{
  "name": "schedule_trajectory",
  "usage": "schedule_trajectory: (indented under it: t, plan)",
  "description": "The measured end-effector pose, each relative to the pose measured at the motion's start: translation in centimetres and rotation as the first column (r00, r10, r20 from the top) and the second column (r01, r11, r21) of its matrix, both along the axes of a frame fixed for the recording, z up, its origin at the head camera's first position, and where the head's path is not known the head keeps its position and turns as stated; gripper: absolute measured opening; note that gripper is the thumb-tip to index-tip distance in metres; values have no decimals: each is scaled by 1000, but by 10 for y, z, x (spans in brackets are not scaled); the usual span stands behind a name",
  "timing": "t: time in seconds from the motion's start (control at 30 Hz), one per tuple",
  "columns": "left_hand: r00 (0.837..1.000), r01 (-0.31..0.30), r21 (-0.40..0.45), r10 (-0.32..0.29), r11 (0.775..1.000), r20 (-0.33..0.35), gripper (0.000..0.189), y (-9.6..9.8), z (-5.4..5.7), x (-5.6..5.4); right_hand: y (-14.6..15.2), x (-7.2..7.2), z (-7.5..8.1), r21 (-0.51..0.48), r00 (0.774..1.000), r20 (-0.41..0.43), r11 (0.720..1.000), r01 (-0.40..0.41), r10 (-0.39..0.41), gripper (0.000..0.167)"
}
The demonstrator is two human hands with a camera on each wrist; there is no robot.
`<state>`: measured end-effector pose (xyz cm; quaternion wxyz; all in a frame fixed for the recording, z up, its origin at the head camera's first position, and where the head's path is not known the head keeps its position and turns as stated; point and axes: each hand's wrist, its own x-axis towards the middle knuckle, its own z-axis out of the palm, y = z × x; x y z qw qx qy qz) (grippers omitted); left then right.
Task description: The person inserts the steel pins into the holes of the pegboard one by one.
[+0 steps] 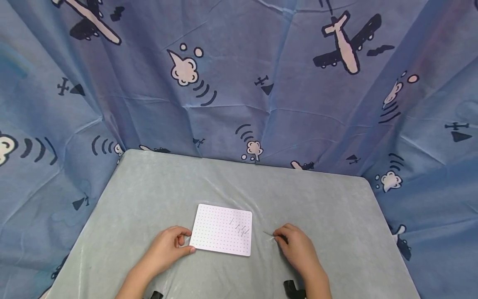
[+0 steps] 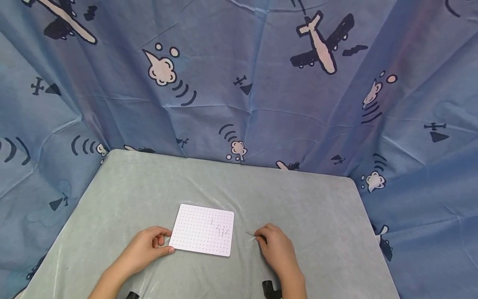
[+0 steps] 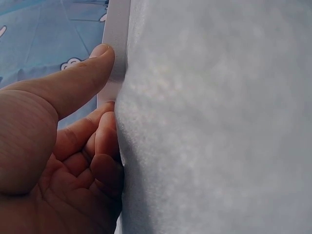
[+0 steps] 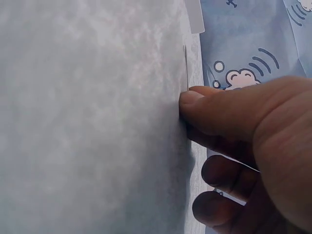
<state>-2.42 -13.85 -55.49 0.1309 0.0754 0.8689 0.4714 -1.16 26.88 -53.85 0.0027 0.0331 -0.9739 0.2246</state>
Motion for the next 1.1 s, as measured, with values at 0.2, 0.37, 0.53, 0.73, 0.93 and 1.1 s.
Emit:
schedule_trajectory:
  t: [0.2,0.37,0.53,0.73,0.93,1.1]
  plan:
    - [1000,0,6,0,1000,-4,42,0,1,2,1,2,-1,7,1000,-12,1000,0,0,19]
    - [1000,-12,2,12,1000,-13,41,0,2,4,1,3,-1,2,1000,0,1000,9,-9,15]
    - [1000,-18,-8,18,1000,-14,40,0,2,4,1,2,1,-25,999,1,999,40,-40,9]
    - [1000,-13,-19,13,1000,-2,39,0,1,2,1,2,5,-115,995,26,989,97,-95,5]
    - [1000,-11,-16,11,1000,-7,40,0,0,2,-4,1,6,-155,997,-6,985,72,-74,26]
    - [1000,-5,-20,5,1000,-12,40,1,-1,1,-10,1,6,-175,999,-9,983,51,-53,29]
